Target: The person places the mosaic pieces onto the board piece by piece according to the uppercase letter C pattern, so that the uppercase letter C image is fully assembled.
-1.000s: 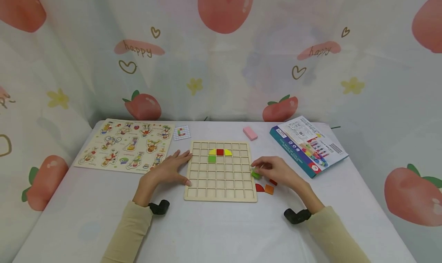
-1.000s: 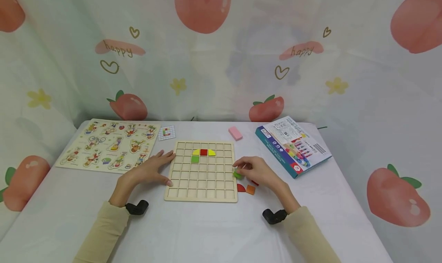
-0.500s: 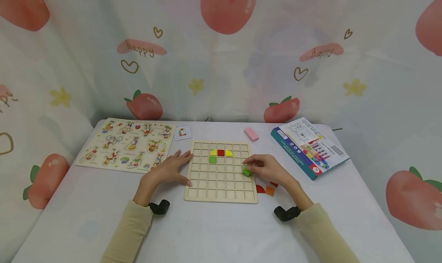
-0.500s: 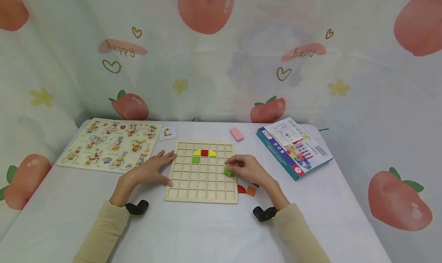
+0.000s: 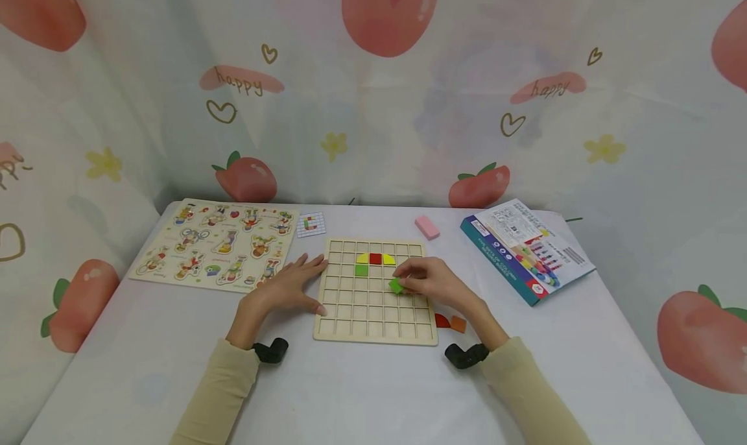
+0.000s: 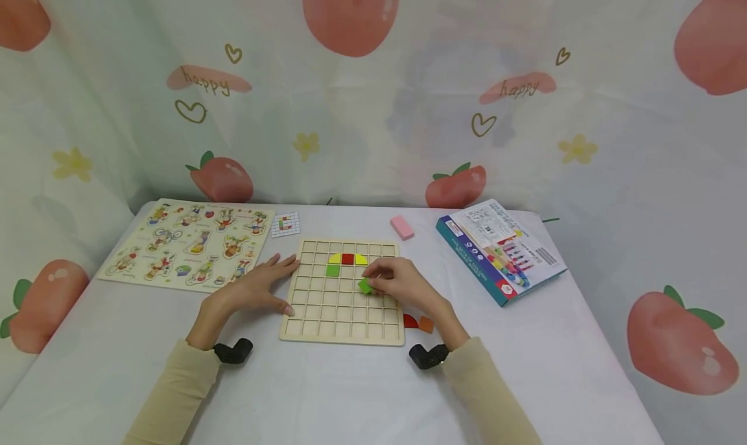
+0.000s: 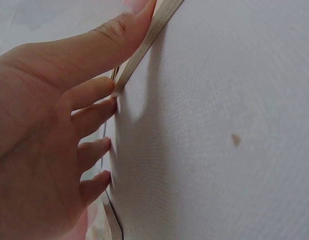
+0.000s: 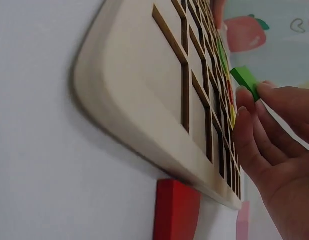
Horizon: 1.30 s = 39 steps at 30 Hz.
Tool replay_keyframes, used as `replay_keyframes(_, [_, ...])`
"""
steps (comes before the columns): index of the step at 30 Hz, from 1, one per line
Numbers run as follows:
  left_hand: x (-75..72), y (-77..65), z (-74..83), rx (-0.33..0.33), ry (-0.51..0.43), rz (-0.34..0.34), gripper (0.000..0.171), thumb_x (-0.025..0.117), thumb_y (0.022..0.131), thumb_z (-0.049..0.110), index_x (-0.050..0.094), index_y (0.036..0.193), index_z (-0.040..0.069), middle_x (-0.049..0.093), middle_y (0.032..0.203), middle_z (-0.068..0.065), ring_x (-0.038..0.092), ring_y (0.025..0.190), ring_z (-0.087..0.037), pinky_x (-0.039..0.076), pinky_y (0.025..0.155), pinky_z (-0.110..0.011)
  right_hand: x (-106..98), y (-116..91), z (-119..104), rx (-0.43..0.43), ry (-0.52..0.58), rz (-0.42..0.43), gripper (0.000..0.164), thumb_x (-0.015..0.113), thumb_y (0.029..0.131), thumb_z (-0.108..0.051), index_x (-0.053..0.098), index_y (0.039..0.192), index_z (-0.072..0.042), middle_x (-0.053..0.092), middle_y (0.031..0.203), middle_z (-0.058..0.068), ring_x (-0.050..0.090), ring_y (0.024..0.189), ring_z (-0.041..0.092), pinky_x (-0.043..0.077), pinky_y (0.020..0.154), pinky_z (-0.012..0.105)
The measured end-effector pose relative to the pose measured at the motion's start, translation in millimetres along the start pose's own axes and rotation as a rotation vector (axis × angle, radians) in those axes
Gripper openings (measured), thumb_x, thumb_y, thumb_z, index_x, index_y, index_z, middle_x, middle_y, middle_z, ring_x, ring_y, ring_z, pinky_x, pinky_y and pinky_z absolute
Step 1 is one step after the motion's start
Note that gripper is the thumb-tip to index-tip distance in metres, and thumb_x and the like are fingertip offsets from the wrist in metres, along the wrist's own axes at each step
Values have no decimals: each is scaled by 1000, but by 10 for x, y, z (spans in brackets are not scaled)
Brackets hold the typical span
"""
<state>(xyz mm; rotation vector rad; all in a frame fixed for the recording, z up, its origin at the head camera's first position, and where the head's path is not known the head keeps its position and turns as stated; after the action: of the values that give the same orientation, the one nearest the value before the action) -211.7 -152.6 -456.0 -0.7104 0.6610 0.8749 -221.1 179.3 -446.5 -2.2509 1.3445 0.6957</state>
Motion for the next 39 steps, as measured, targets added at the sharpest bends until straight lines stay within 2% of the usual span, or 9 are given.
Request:
replay_keyframes(7, [0, -4, 9, 4, 7, 5, 104, 88, 78, 41, 33, 162, 12, 21, 172, -5, 4, 160, -40, 8, 129, -61, 102, 88, -61, 10, 26, -3, 20, 70, 96, -12, 75, 115, -13, 72, 106, 3, 65, 94, 19, 58, 91, 29])
replay_keyframes(13, [-4, 1, 20, -3, 4, -2, 104, 88, 78, 41, 33, 162, 13, 21, 172, -5, 4, 160, -38, 7, 130, -58, 164, 170, -129, -2, 44, -14, 25, 71, 93, -8, 73, 119, -9, 72, 106, 4, 66, 92, 16, 58, 86, 24])
replay_keyframes(22, [-4, 11, 0, -1, 19, 3, 104, 88, 78, 41, 33, 162, 12, 21, 172, -6, 4, 160, -38, 8, 130, -58, 269, 247, -216, 11, 65, -17, 28, 74, 91, -7, 74, 119, -5, 72, 104, 7, 66, 91, 16, 57, 84, 24])
replay_keyframes(29, [-10, 15, 16, -4, 20, 1, 104, 88, 79, 41, 33, 162, 13, 21, 172, -5, 4, 160, -39, 8, 130, -60, 343, 300, -274, 7, 28, -16, 27, 80, 89, -12, 75, 114, -6, 72, 98, 3, 65, 89, 15, 58, 83, 25])
replay_keyframes(39, [-13, 2, 16, -24, 15, 1, 104, 88, 78, 42, 34, 162, 15, 21, 173, -3, 3, 161, -38, 8, 129, -61, 430, 397, -314, -24, -45, -17, 25, 83, 85, -10, 76, 108, -4, 72, 90, 2, 65, 82, 11, 55, 76, 23])
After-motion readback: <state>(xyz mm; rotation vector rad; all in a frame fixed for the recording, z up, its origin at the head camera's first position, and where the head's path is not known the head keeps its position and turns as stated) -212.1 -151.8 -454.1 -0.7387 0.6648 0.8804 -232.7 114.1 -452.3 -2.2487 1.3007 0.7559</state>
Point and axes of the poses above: each hand's wrist, its own y-axis towards the middle knuckle, its own x-axis out of the palm, z = x × y, the point moved 1 cm from there along y, towards the middle knuckle
